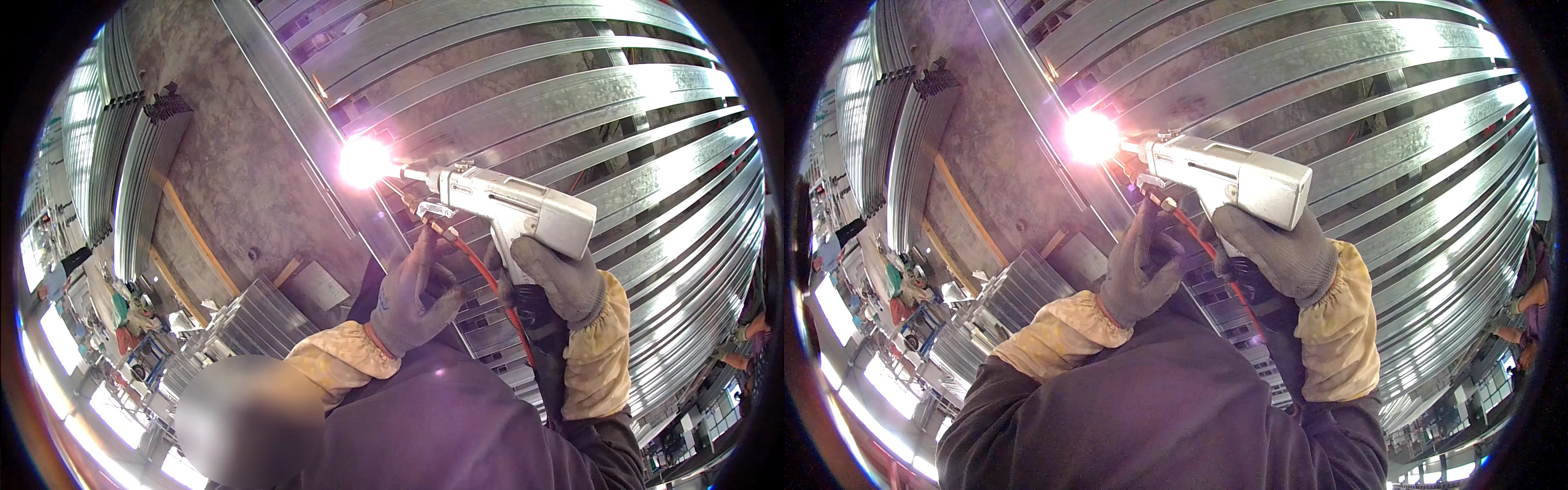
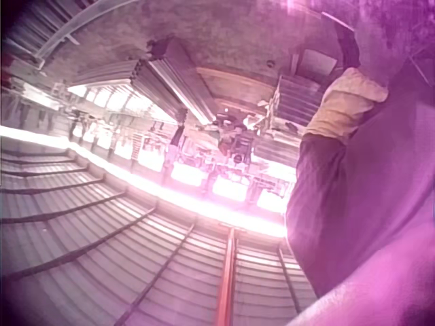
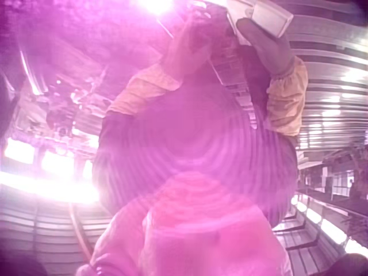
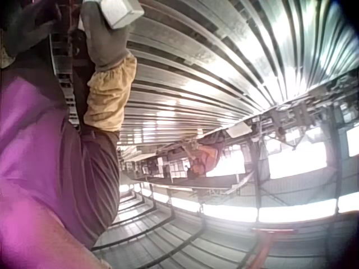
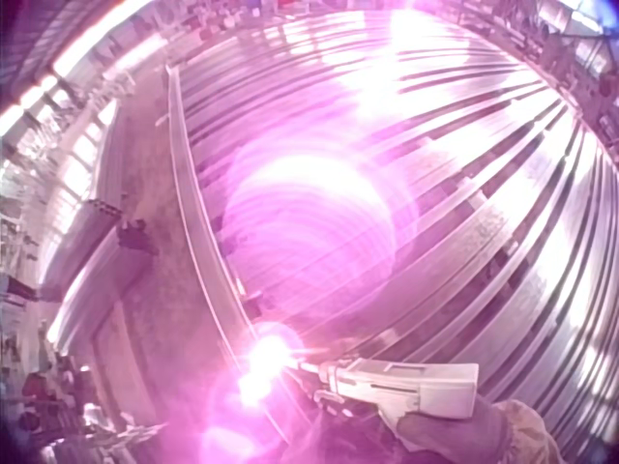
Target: The person positions a long metal bar onto a slatted metal frame, aligns it, and then uses a handheld welding tool to weld the bar to the frame. The person repeats this process for multiple bars, creating a series of welded joints.
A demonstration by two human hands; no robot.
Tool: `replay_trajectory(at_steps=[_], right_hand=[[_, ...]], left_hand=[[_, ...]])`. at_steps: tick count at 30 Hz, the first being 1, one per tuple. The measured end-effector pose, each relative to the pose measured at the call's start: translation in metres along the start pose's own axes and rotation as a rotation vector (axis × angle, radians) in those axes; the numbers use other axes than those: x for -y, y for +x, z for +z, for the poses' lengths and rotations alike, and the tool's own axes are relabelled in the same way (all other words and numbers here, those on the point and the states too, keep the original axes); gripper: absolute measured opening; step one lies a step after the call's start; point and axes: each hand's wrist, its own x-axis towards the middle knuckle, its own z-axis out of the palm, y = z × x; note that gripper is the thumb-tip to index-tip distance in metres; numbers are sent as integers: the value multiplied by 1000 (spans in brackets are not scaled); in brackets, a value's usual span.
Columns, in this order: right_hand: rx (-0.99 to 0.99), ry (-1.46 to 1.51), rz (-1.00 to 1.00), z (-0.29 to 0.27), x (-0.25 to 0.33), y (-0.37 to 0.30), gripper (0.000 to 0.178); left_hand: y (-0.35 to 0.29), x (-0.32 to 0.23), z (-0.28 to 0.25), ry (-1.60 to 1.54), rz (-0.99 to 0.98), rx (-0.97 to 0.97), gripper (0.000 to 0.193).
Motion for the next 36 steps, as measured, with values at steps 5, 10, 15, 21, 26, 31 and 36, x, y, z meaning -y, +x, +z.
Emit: replay_trajectory(at_steps=[5,10,15,21,26,31,36], right_hand=[[-4,-25,-13,1,0,-2,52],[-4,-36,-7,-1,-1,-2,51],[26,-63,-14,-2,0,-1,50],[4,-81,-21,-2,0,-1,49],[28,-80,-39,-1,0,0,49],[30,-88,-21,-2,1,0,49],[11,-73,8,0,7,-3,52]], left_hand=[[-2,-1,1,30,-1,-8,104],[2,-5,0,-13,-12,8,104],[1,-4,0,-32,-26,11,103],[-2,1,2,-72,-24,-7,102],[-1,-3,2,-59,-33,-16,102],[-2,1,3,-53,-17,-13,103],[-2,4,2,-47,22,-6,103]])
